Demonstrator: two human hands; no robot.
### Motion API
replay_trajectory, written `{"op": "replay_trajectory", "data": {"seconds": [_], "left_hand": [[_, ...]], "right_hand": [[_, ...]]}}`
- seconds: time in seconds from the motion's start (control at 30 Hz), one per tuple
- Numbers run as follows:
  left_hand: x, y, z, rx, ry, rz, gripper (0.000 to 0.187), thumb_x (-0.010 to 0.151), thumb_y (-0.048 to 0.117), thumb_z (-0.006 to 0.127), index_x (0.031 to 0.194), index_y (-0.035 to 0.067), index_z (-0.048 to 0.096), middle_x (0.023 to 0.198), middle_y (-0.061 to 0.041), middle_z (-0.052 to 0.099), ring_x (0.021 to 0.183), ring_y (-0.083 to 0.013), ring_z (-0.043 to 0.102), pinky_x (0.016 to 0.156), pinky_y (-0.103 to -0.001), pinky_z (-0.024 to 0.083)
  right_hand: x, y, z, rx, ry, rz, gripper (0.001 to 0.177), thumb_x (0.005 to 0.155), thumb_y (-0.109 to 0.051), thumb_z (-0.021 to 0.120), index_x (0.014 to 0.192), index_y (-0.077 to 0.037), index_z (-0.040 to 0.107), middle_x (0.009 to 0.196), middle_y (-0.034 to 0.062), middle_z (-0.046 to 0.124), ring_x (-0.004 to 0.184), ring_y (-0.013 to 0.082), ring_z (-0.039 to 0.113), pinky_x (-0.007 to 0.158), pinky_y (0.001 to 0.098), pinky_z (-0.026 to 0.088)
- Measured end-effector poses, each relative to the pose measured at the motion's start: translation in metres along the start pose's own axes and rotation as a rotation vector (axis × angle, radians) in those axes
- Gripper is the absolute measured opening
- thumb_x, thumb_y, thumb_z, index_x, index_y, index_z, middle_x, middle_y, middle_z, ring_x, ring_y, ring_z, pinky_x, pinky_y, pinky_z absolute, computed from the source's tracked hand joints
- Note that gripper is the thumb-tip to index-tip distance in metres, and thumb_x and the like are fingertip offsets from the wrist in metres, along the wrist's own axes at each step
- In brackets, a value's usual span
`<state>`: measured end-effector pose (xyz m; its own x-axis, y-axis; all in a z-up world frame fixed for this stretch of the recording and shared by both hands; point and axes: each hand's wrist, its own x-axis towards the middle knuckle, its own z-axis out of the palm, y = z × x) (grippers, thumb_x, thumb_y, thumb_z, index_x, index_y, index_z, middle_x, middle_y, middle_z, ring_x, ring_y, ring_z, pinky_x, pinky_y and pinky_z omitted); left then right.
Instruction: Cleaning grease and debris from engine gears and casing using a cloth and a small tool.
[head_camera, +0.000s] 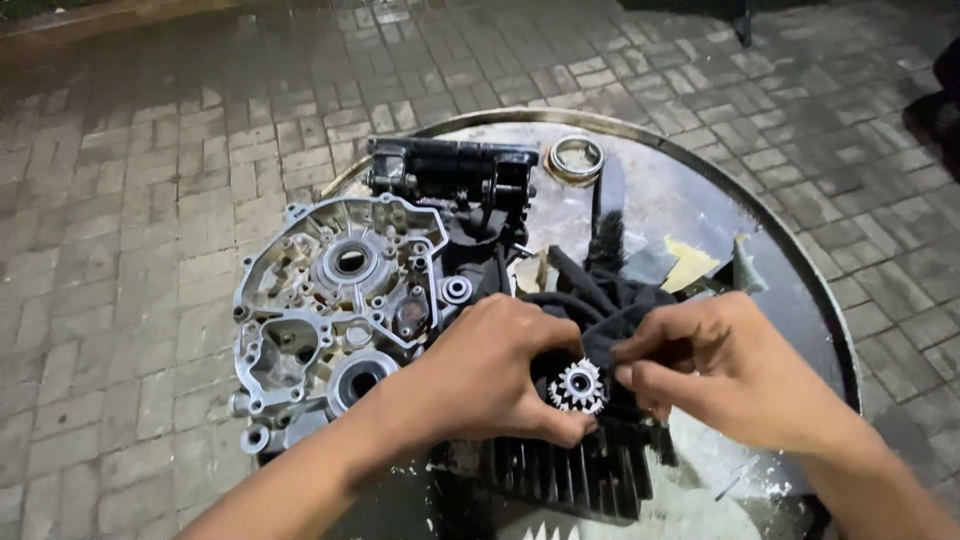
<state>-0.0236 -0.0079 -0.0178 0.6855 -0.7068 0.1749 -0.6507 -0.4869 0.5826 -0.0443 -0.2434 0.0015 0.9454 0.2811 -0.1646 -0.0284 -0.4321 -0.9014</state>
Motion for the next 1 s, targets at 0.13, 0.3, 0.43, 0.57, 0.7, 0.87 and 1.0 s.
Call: {"op": "replay_trajectory", "data": {"seconds": [0.13,0.3,0.43,0.57,0.7,0.87,1.0], "left_hand": [[0.0,0.001,0.001,-0.013,-0.005,0.015,0.047,0.069,0.052,0.073,0.084,0.008,0.071,0.066,-0.007,0.069,0.056,-0.0261,0.061,0.057,-0.041,0.048],[-0.001,0.0,0.003,-0.001,0.016,0.018,0.046,0.07,0.051,0.076,0.072,0.009,0.059,0.061,-0.008,0.062,0.054,-0.0269,0.054,0.055,-0.041,0.04],[0.0,-0.002,0.003,-0.016,0.008,0.034,0.045,0.07,0.051,0.076,0.084,0.009,0.069,0.067,-0.007,0.069,0.059,-0.0267,0.061,0.057,-0.04,0.044],[0.0,-0.003,0.005,-0.01,0.01,0.046,0.047,0.069,0.052,0.077,0.083,0.008,0.068,0.07,-0.009,0.07,0.062,-0.029,0.063,0.058,-0.042,0.045],[0.0,0.0,0.001,-0.019,-0.029,0.015,0.05,0.071,0.053,0.077,0.093,0.009,0.074,0.073,-0.007,0.073,0.064,-0.0253,0.064,0.06,-0.04,0.047],[0.002,0.001,0.0,-0.056,-0.01,0.037,0.047,0.07,0.047,0.078,0.094,0.007,0.072,0.071,-0.006,0.072,0.061,-0.023,0.061,0.058,-0.038,0.046],[0.0,0.003,-0.001,-0.075,-0.013,0.018,0.045,0.07,0.046,0.077,0.093,0.008,0.075,0.071,-0.006,0.071,0.06,-0.0223,0.06,0.058,-0.036,0.044]], "right_hand": [[0.001,-0.012,0.005,-0.046,0.01,0.11,0.011,0.08,-0.001,0.081,0.081,0.005,0.09,0.053,0.0148,0.078,0.044,0.019,0.069,0.045,0.0316,0.055],[0.001,-0.003,0.004,-0.003,-0.042,0.026,0.014,0.082,-0.005,0.081,0.093,0.002,0.089,0.061,0.0115,0.079,0.048,0.0169,0.068,0.046,0.0302,0.056],[-0.004,-0.009,0.005,-0.038,-0.072,-0.035,0.016,0.077,-0.008,0.084,0.091,-0.003,0.091,0.067,0.0087,0.09,0.047,0.0122,0.076,0.043,0.0223,0.063],[-0.005,-0.009,0.004,-0.1,-0.066,-0.041,0.014,0.079,-0.008,0.082,0.089,-0.003,0.09,0.058,0.0078,0.085,0.047,0.011,0.075,0.044,0.0228,0.06],[-0.005,-0.009,0.002,-0.143,-0.121,-0.04,0.015,0.081,-0.01,0.08,0.092,-0.006,0.09,0.063,0.007,0.087,0.043,0.008,0.068,0.032,0.0194,0.045],[-0.005,-0.009,0.003,-0.12,-0.058,-0.111,0.014,0.08,-0.008,0.08,0.089,-0.004,0.089,0.057,0.0069,0.082,0.041,0.0079,0.063,0.038,0.0217,0.047],[0.001,-0.008,0.003,-0.044,-0.019,-0.034,0.013,0.08,0.0,0.08,0.089,0.003,0.089,0.056,0.0122,0.08,0.046,0.0142,0.07,0.045,0.0244,0.057]]}}
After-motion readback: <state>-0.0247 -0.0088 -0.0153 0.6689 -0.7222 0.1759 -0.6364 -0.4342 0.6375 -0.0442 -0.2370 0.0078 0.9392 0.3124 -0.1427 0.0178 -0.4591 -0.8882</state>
